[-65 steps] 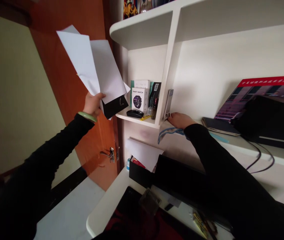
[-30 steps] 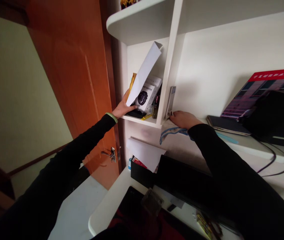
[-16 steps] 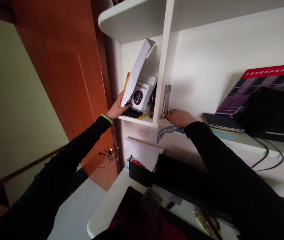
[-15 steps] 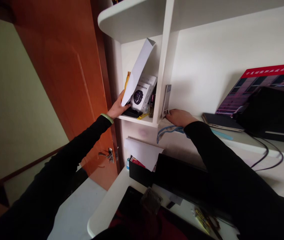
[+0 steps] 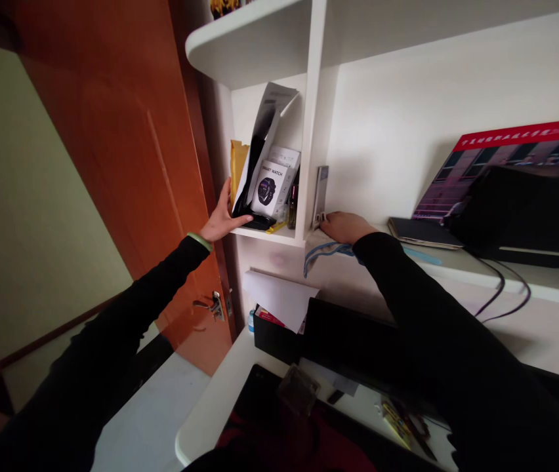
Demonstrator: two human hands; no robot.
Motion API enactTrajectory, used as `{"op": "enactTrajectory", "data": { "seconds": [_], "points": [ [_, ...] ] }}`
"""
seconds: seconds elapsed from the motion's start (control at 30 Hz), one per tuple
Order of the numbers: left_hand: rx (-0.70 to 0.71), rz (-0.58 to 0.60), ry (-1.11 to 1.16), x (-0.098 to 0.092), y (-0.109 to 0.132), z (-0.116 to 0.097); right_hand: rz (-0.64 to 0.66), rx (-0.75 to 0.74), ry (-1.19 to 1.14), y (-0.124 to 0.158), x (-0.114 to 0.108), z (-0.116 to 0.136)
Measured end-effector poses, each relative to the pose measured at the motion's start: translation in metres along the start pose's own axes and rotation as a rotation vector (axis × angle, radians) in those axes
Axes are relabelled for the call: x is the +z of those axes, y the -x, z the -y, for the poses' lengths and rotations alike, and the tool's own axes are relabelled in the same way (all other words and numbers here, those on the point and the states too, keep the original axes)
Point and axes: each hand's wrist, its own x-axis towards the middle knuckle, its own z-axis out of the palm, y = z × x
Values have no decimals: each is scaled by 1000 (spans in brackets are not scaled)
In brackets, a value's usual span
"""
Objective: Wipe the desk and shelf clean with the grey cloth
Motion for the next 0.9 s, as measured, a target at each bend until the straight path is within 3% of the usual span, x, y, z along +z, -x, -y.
{"op": "enactTrajectory", "data": {
  "seconds": [0.27,0.6,0.77,0.9],
  "points": [
    [-196,-53,109,-9,-3,1,4,-27,13,1,0,1],
    [-269,-203,170,-3,-37,19,-3,-66,76,0,1,-1],
    [-407,-351,86,2,-46,27,-40,-115,74,0,1,-2],
    [-387,-435,-44,-8,-46,23,-7,-6,-11,1,0,0]
  ]
}}
